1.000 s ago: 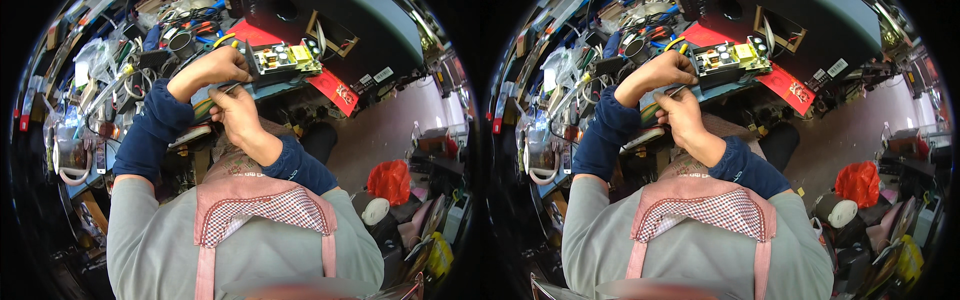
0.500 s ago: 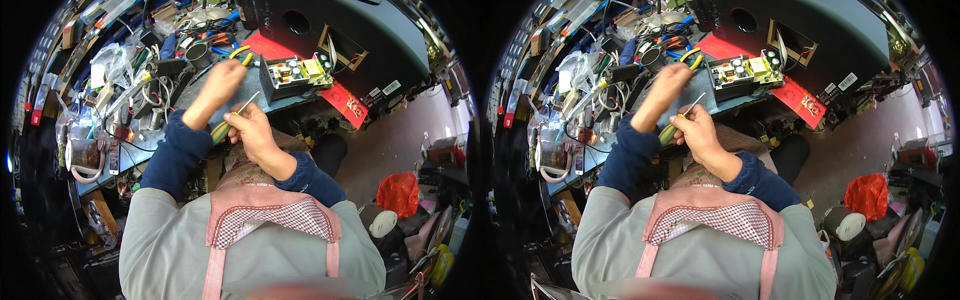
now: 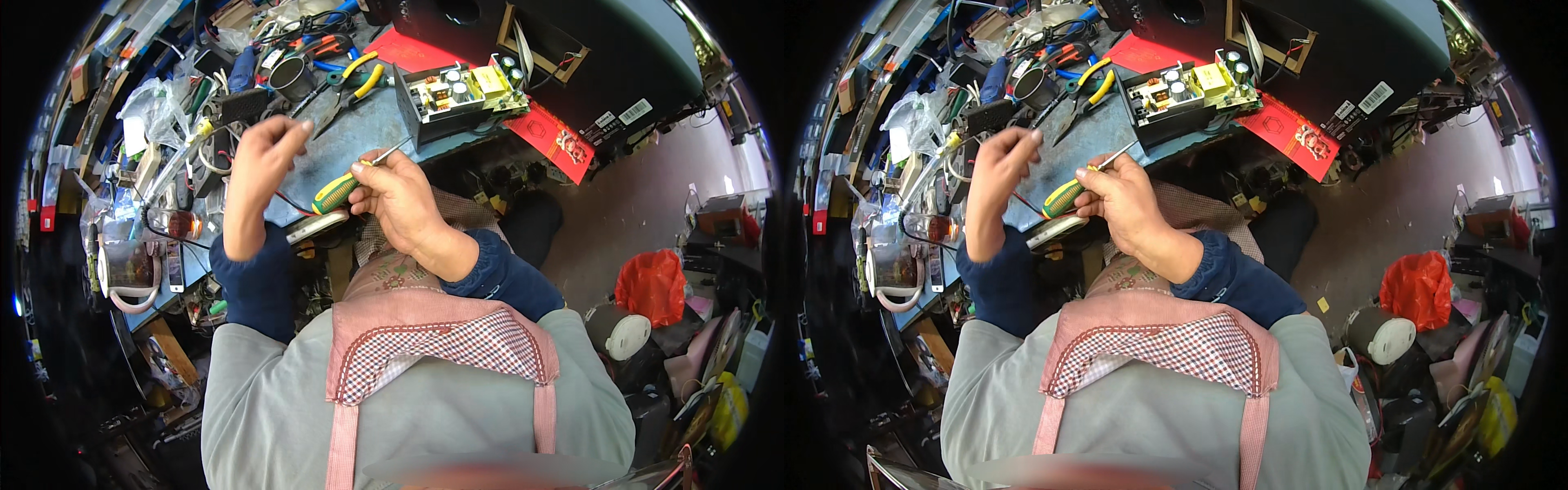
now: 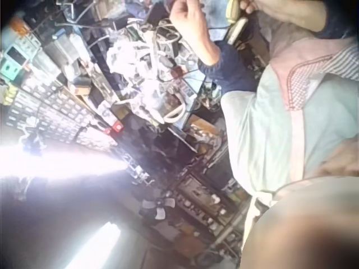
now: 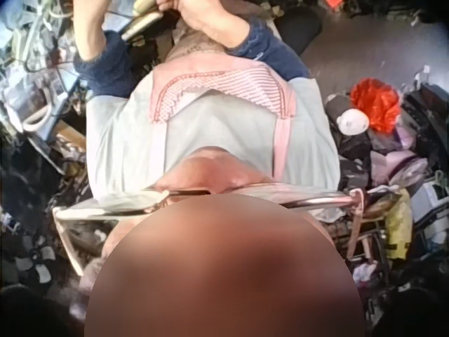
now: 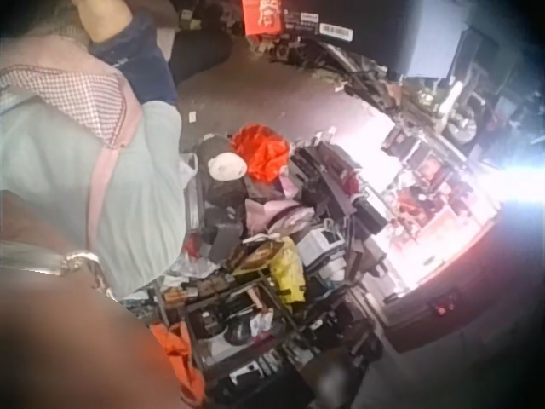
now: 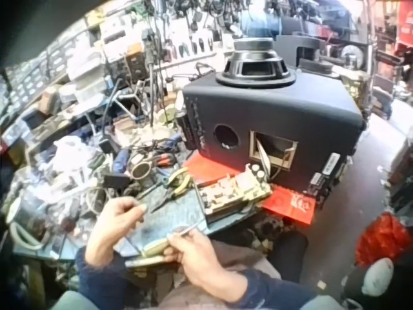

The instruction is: The person disassembles a small electronic device, removes a circuit board, and uses a screwdriver to adjust components on the board. The person then reassembles the device and places it on the workbench.

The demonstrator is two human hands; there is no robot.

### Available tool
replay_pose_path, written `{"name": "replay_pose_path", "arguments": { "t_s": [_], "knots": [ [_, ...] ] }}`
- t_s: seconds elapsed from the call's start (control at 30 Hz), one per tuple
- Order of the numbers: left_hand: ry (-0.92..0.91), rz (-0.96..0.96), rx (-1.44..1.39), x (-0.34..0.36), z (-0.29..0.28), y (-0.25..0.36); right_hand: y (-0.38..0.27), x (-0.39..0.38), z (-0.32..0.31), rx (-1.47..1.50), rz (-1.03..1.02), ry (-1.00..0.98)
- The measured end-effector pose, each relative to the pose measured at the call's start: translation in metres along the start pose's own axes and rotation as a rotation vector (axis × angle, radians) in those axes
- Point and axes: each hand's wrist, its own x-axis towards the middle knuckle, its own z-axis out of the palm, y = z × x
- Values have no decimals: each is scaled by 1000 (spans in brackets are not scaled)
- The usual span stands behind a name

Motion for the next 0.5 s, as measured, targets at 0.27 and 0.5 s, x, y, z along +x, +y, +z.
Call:
{"name": "replay_pose_path", "arguments": {
  "t_s": [0.27, 0.5],
  "knots": [
    [-226, -28, -484, -72, 22, -30, 3, -1, -2, 10, -24, -33],
    [-174, -24, -517, -78, 27, -39, 6, -1, -2, -23, -37, -43]
  ]
}}
